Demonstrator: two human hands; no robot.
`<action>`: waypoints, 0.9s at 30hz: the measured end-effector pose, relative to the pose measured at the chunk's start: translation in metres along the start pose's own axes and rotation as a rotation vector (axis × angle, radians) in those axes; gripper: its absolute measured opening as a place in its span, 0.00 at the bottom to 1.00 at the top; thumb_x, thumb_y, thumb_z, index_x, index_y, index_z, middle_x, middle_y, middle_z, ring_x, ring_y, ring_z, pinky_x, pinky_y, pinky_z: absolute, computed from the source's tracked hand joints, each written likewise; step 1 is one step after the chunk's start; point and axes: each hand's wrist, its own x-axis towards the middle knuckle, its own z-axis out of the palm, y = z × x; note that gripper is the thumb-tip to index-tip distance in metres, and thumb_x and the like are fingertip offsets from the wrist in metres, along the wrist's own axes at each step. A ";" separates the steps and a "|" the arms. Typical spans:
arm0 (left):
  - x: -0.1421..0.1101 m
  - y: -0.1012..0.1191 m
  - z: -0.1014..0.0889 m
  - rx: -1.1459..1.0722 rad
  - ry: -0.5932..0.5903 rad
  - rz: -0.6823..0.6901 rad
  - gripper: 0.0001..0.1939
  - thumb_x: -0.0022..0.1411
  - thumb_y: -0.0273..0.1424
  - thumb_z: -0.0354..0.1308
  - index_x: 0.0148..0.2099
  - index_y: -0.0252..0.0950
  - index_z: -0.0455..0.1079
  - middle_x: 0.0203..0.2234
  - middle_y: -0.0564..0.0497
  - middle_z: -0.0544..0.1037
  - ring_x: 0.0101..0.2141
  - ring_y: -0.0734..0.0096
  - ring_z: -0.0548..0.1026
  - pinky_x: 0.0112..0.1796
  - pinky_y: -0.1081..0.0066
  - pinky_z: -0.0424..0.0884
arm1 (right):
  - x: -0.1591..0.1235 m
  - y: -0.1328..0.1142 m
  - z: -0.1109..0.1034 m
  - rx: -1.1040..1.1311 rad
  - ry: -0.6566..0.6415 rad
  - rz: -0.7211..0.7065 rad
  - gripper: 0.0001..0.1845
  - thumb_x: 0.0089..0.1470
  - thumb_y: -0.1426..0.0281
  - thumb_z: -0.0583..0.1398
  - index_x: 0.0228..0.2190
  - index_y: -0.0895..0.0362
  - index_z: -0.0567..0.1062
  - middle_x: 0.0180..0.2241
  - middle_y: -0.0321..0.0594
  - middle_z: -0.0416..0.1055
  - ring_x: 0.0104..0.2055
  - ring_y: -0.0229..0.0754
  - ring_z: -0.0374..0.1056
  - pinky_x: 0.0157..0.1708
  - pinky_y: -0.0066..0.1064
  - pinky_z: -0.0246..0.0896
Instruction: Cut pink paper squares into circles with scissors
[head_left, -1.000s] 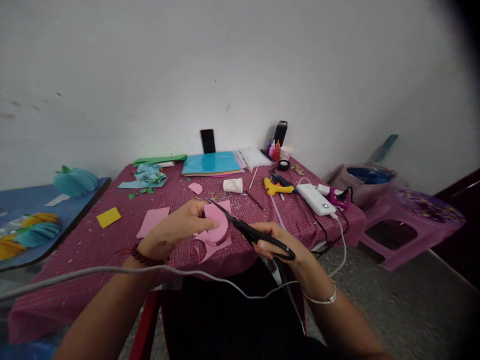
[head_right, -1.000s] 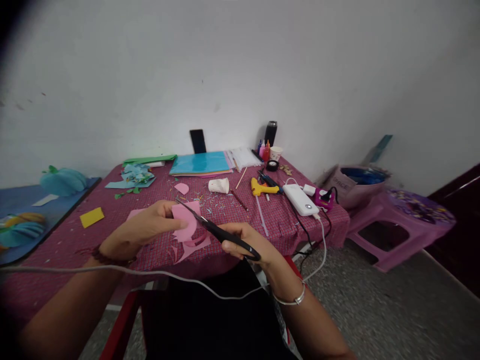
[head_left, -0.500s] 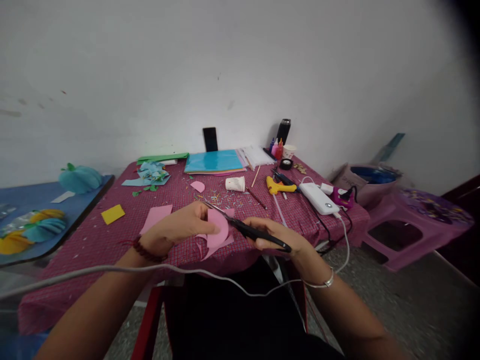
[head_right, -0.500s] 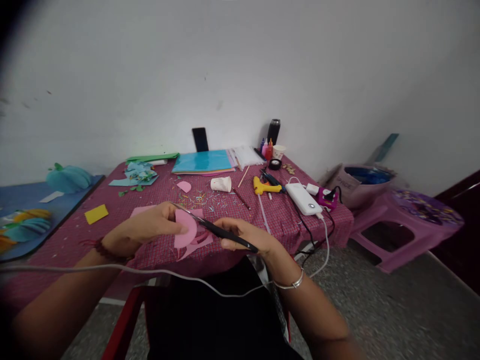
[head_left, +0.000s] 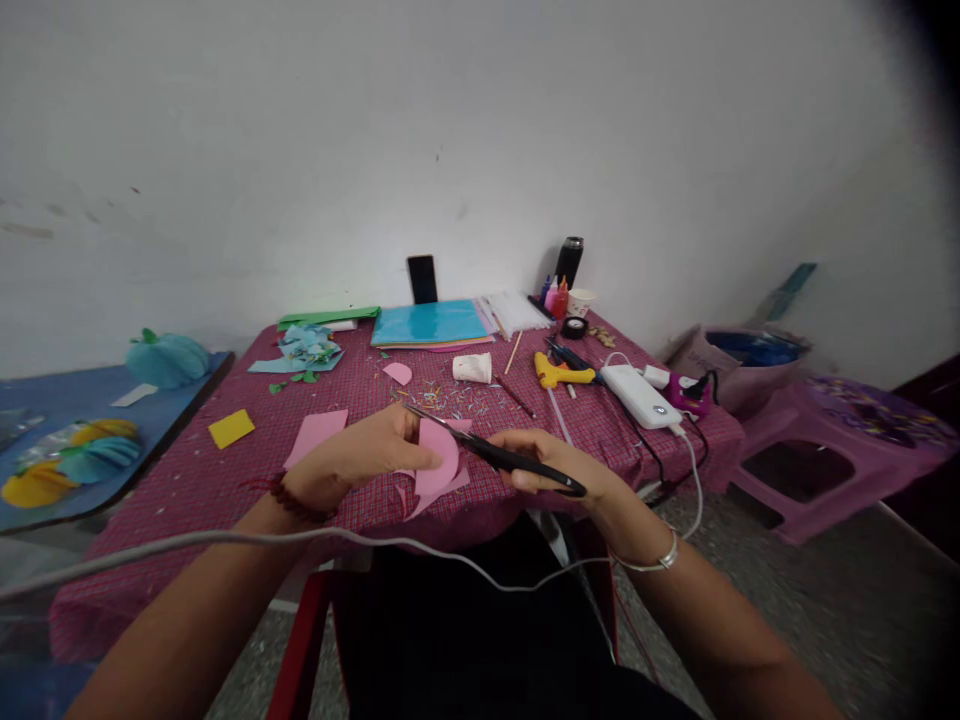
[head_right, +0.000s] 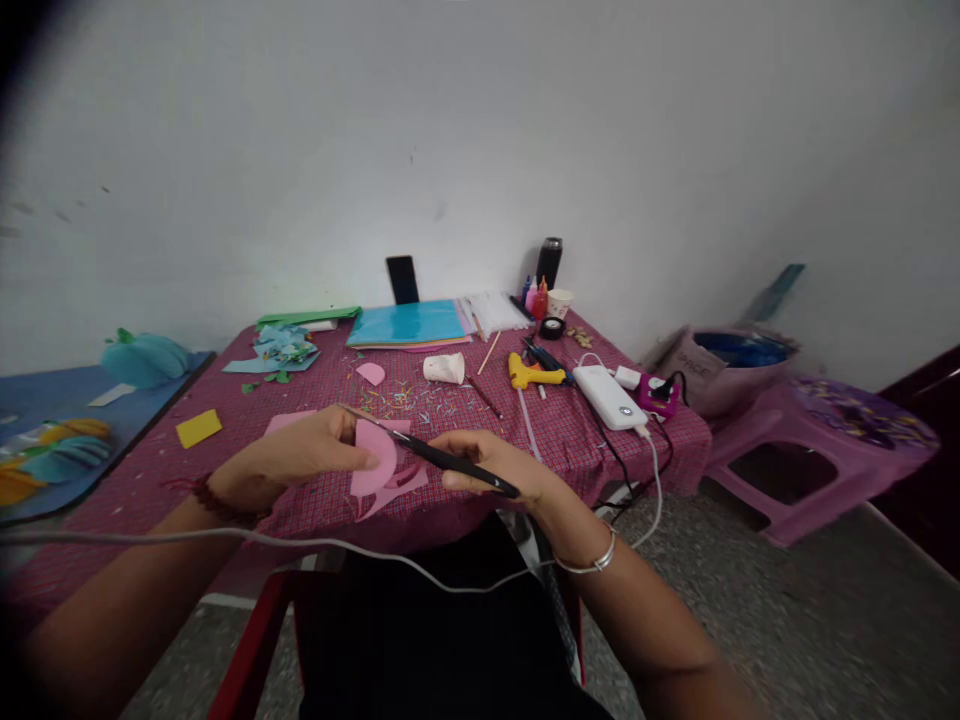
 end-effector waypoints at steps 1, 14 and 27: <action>0.000 0.000 -0.001 0.001 -0.003 -0.006 0.07 0.47 0.31 0.59 0.22 0.33 0.67 0.17 0.56 0.67 0.21 0.76 0.64 0.25 0.75 0.61 | 0.000 0.000 -0.001 -0.004 -0.004 -0.002 0.28 0.46 0.53 0.66 0.43 0.60 0.73 0.27 0.33 0.61 0.27 0.33 0.53 0.24 0.26 0.47; 0.002 -0.005 -0.003 -0.055 -0.020 -0.027 0.04 0.47 0.29 0.60 0.26 0.32 0.70 0.19 0.55 0.70 0.22 0.76 0.66 0.26 0.75 0.63 | 0.003 -0.010 -0.015 -0.140 -0.056 -0.033 0.30 0.47 0.53 0.65 0.44 0.62 0.74 0.30 0.35 0.66 0.29 0.34 0.57 0.29 0.26 0.54; 0.000 -0.002 -0.003 -0.051 -0.013 -0.037 0.04 0.45 0.28 0.59 0.26 0.32 0.70 0.19 0.56 0.70 0.22 0.76 0.65 0.26 0.75 0.61 | 0.005 -0.013 -0.025 -0.202 -0.099 -0.004 0.28 0.49 0.54 0.64 0.45 0.61 0.75 0.37 0.41 0.70 0.38 0.41 0.64 0.39 0.33 0.60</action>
